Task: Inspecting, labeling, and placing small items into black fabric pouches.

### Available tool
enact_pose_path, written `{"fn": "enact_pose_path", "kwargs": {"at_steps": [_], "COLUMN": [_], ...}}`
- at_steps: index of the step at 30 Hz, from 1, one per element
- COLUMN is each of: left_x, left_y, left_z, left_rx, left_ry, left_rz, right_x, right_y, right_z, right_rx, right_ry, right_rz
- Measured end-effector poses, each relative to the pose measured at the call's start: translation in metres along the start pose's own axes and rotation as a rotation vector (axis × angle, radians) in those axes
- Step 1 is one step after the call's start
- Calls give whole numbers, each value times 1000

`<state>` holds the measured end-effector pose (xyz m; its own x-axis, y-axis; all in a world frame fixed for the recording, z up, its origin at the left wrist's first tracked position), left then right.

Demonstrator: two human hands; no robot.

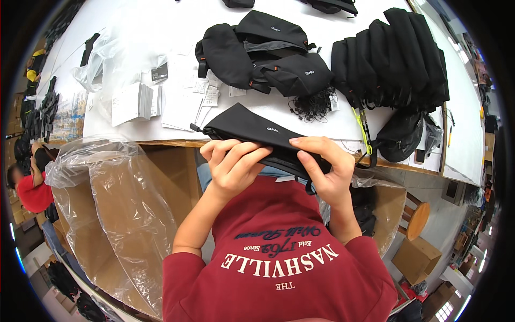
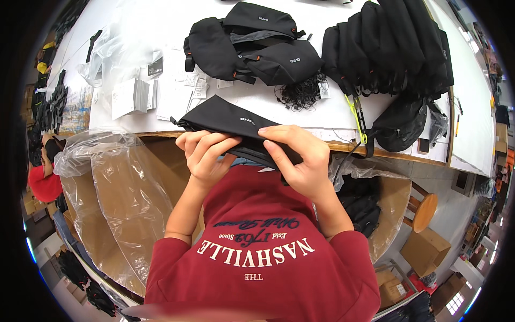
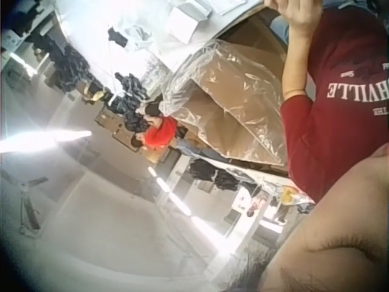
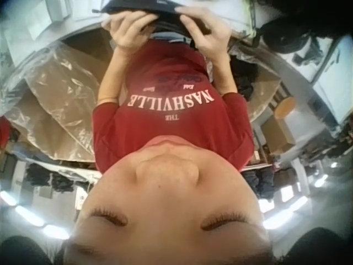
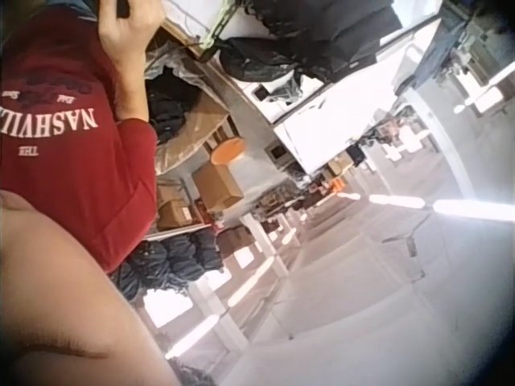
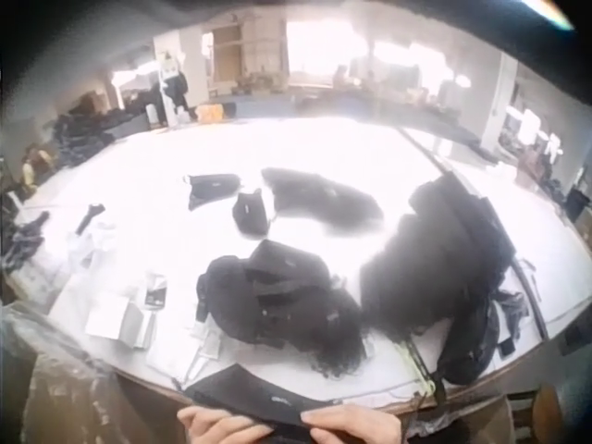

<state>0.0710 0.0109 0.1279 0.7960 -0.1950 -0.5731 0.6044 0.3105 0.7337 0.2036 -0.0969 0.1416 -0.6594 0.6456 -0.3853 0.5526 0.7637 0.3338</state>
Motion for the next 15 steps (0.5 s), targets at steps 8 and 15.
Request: {"fn": "enact_pose_path", "kwargs": {"at_steps": [8, 15], "left_x": [5, 13], "left_y": [0, -3], "left_z": [-2, -3], "left_rx": [12, -13], "left_ry": [-26, -70], "left_rz": [-45, -128], "right_x": [0, 2], "right_y": [1, 3], "right_z": [4, 4], "right_rx": [-20, -1], "right_ry": [-4, 12], "right_rz": [0, -16]}}
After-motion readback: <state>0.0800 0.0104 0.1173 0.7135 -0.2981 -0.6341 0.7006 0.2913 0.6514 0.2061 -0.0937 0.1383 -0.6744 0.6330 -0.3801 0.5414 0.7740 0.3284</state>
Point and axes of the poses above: each hand's wrist, its own y-axis towards the middle knuckle, its own x-axis out of the palm, z = x × y, the point moved 8 cm from there along y, towards the middle knuckle
